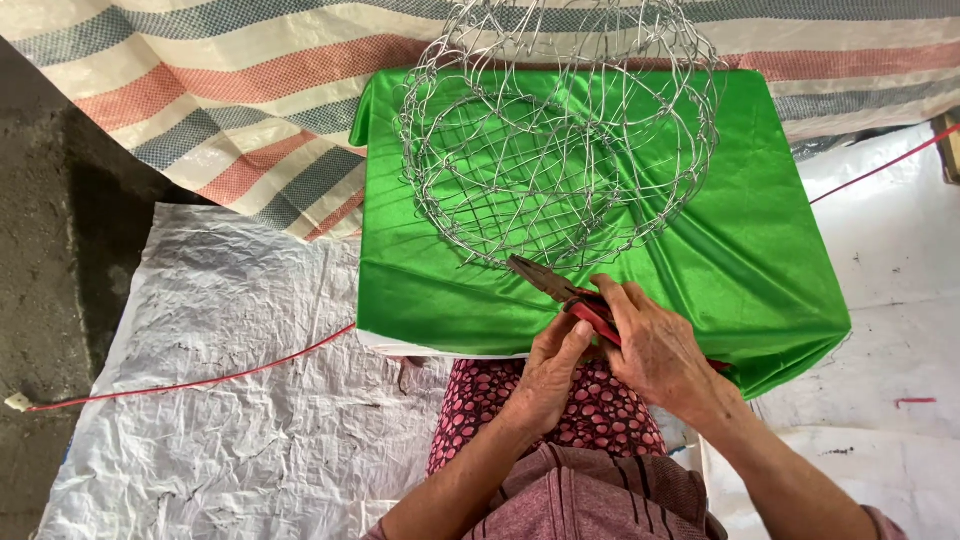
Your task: Using pliers to cut and shape a wire mesh structure
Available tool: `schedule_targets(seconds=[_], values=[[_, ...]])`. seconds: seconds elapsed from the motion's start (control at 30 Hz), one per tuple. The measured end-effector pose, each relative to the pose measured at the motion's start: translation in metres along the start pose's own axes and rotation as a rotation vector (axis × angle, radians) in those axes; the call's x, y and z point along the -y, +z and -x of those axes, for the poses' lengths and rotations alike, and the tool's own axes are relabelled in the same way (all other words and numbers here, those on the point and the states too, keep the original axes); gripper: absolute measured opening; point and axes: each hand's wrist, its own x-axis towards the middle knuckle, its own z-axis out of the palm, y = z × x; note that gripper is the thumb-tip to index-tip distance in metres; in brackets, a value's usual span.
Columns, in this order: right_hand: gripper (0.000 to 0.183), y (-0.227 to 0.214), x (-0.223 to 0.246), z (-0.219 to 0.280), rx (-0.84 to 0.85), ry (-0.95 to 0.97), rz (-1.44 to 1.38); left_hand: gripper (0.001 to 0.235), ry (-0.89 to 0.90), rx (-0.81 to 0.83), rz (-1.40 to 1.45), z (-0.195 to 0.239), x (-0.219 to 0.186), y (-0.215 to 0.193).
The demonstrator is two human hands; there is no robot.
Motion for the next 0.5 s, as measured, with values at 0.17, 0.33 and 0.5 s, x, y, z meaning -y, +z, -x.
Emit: schedule_targets(seconds=[0.17, 0.33, 0.5], values=[[0.057, 0.004, -0.007, -0.001, -0.008, -0.048, 0.070, 0.034, 0.218, -0.030, -0.413, 0.024, -0.043, 0.005], [0.047, 0.022, -0.015, -0.002, -0.077, -0.065, 0.137, 0.022, 0.562, -0.335, -0.787, 0.013, -0.056, -0.039], [0.049, 0.020, -0.008, 0.000, -0.130, -0.089, 0.107, 0.056, 0.880, -0.495, -1.214, -0.010, -0.086, -0.063]])
